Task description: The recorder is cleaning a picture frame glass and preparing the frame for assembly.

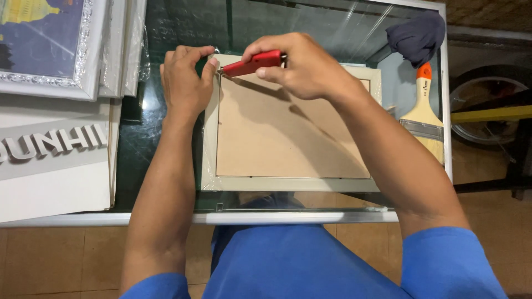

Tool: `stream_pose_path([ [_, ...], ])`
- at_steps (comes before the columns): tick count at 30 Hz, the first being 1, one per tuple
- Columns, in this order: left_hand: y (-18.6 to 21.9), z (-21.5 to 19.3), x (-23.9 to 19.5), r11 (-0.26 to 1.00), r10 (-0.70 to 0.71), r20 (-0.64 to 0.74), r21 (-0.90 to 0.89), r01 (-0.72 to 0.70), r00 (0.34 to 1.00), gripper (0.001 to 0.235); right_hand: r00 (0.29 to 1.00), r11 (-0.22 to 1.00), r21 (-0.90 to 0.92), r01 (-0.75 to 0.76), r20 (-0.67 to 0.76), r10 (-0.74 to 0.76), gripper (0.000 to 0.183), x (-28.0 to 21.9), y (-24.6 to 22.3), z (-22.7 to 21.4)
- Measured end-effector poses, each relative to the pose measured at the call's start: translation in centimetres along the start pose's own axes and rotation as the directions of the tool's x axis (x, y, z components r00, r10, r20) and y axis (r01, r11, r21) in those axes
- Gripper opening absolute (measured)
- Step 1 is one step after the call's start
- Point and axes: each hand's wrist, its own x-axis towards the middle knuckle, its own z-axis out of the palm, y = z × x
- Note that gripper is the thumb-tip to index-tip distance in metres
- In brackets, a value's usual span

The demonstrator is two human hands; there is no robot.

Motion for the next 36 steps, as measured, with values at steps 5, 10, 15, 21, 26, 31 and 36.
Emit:
stream_pose_path([
  [5, -0.2, 0.1, 0.0, 1.0, 0.02, -0.011, 0.003, -0.02, 1.0, 0.018, 0.999, 0.999, -0.053, -0.011, 0.035, 0.012, 0.031, -0.2, 0.3, -1.0],
  [10, -0.3, 0.3, -0.1, 1.0, 0.021, -0.017, -0.006, -0.021, 1.0, 0.018, 0.97, 0.958, -0.173, -0.228, 0.045, 0.239, 0.03, -3.6, 2.0, -4.4],
  [15, -0.3, 0.4, 0.0, 0.998, 0.054, -0.028, -0.009, -0.054, 0.998, 0.017, 0.942, 0.932, -0.159, -0.327, 0.019, 0.334, 0.034, -8.7, 4.4, -9.1],
  [21, -0.6, 0.7, -0.1, 0.998, 0.069, -0.019, -0.006, -0.07, 0.997, 0.016, 0.871, 0.801, -0.35, -0.485, -0.106, 0.481, 0.036, -14.7, 5.4, -13.3],
  [26, -0.4, 0.6, 0.0, 0.999, 0.052, -0.008, -0.011, -0.052, 0.999, 0.015, 0.858, 0.815, -0.27, -0.513, -0.142, 0.493, 0.041, -17.7, 6.3, -14.3],
  [31, -0.5, 0.8, -0.1, 0.997, 0.071, -0.003, 0.016, -0.071, 0.997, 0.012, 0.869, 0.865, -0.269, -0.423, -0.389, 0.304, 0.026, -17.5, 4.9, -9.6],
  [36, -0.4, 0.8, -0.1, 0.997, 0.068, -0.005, 0.027, -0.068, 0.998, 0.012, 0.874, 0.838, -0.34, -0.428, -0.39, 0.289, 0.022, -18.7, 0.4, -7.3],
])
